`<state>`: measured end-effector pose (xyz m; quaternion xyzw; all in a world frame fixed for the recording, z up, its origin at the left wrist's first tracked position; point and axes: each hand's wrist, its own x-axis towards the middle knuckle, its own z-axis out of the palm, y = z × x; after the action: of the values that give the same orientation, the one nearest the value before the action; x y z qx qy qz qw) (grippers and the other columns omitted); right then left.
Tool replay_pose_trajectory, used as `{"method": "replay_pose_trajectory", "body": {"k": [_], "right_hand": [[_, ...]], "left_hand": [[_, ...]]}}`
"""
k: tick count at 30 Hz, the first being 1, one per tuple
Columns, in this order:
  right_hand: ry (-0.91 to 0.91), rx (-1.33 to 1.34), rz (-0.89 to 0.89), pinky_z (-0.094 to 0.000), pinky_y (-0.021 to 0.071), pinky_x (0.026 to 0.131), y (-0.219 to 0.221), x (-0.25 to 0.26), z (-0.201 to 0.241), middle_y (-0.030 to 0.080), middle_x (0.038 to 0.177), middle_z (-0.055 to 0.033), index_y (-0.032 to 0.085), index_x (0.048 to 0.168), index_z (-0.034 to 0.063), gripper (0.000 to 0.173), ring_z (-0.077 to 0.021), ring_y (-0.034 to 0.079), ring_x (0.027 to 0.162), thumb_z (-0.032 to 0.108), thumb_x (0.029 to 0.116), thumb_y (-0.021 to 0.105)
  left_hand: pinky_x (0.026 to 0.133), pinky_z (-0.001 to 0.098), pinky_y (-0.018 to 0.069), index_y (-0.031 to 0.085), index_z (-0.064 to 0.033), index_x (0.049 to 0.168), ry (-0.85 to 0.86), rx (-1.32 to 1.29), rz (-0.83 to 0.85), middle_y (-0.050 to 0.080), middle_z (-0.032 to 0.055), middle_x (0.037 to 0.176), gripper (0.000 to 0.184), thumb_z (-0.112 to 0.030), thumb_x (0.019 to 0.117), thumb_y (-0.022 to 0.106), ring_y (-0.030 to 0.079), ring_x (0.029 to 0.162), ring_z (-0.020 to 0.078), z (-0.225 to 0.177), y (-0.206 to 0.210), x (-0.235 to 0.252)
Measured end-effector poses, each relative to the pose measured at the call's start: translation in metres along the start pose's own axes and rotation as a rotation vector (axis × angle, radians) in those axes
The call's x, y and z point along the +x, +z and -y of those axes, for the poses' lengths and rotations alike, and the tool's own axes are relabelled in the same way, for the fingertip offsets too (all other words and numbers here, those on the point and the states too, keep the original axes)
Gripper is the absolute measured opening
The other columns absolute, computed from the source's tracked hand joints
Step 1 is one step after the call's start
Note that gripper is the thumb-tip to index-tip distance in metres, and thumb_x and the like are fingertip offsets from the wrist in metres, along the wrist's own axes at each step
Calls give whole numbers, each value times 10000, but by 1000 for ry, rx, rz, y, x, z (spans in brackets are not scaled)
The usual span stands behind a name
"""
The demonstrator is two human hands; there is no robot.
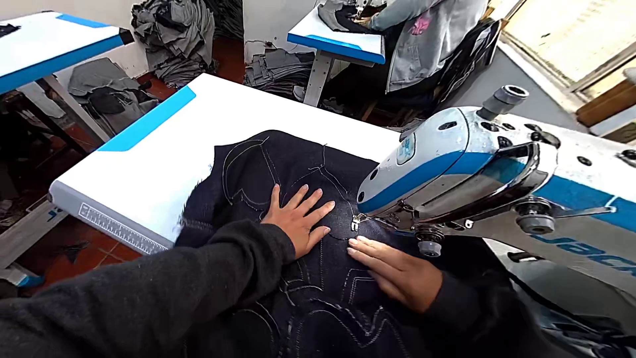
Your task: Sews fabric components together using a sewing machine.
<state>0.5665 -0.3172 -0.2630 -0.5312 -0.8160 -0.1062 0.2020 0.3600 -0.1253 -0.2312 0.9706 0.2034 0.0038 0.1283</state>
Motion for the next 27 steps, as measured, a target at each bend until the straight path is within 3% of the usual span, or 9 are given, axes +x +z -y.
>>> {"method": "replay_pose_trajectory", "body": {"k": [2, 4, 7, 10, 12, 14, 19, 23, 27], "right_hand": [[19, -10, 77, -380, 568, 989, -18, -5, -10, 728, 1279, -58, 734, 1244, 132, 358, -220, 682, 1216, 217, 1014, 473], [207, -57, 187, -506, 619, 818, -48, 0, 9, 764, 1171, -96, 782, 1125, 100, 333, -300, 742, 1085, 263, 972, 535], [542, 56, 375, -590, 578, 883, -108, 30, 80, 724, 1222, -205, 730, 1186, 8, 342, -405, 709, 1123, 265, 1019, 578], [743, 237, 206, -509, 533, 1034, -95, 69, 137, 655, 1358, -209, 671, 1295, -13, 453, -368, 637, 1267, 337, 1012, 619], [823, 183, 38, -519, 491, 1085, -38, 86, 144, 606, 1414, -236, 632, 1345, -35, 631, -403, 578, 1330, 472, 970, 605], [886, 50, -53, -535, 449, 1119, 14, 89, 131, 573, 1437, -269, 605, 1359, -73, 764, -437, 541, 1358, 576, 962, 534], [726, -192, -118, -446, 494, 1086, 42, 56, 116, 648, 1378, -189, 648, 1328, -35, 676, -341, 615, 1300, 513, 985, 449], [526, -130, -176, -401, 519, 1063, 31, 26, 86, 686, 1336, -127, 680, 1295, 25, 498, -268, 633, 1283, 342, 979, 461], [248, -9, -127, -374, 555, 1013, -1, -6, 19, 745, 1227, -82, 754, 1190, 88, 344, -211, 698, 1176, 152, 970, 497]], "left_hand": [[1140, 789, -13, 307, -312, 1620, -3, 8, -86, 237, 46, 1704, 582, -497, 1074, 380, 116, 1587, 344, -4, 12, -7], [1128, 806, 11, 328, -308, 1614, 21, 3, -34, 249, 82, 1697, 608, -547, 1059, 396, 131, 1578, 384, -2, 4, -9], [1126, 716, 274, 464, -243, 1551, 137, 120, 255, 448, 177, 1576, 600, -575, 1066, 343, 363, 1483, 422, -1, -53, 10], [1050, 582, 423, 739, -123, 1240, 794, 245, 69, 715, 143, 1228, 372, -362, 1052, 524, 588, 1279, 362, 24, -63, 60], [1119, 571, 384, 727, -138, 1273, 1187, 181, 22, 703, 112, 1289, 346, -316, 1012, 587, 591, 1303, 324, 42, -51, 98], [1181, 555, 341, 636, -121, 1390, 1316, 97, 27, 634, 119, 1405, 447, -362, 1053, 466, 537, 1379, 303, 60, -33, 114], [1213, 540, 312, 584, -164, 1451, 1084, 29, -43, 561, 83, 1504, 520, -424, 1092, 312, 457, 1456, 264, 67, -8, 82], [1178, 564, 356, 581, -163, 1454, 756, 88, -165, 540, 74, 1524, 478, -368, 1064, 396, 468, 1450, 238, 45, 6, 36], [1191, 632, 286, 491, -95, 1521, 363, 96, -143, 410, 149, 1612, 528, -349, 1062, 435, 357, 1515, 309, 1, 20, -9]]}}
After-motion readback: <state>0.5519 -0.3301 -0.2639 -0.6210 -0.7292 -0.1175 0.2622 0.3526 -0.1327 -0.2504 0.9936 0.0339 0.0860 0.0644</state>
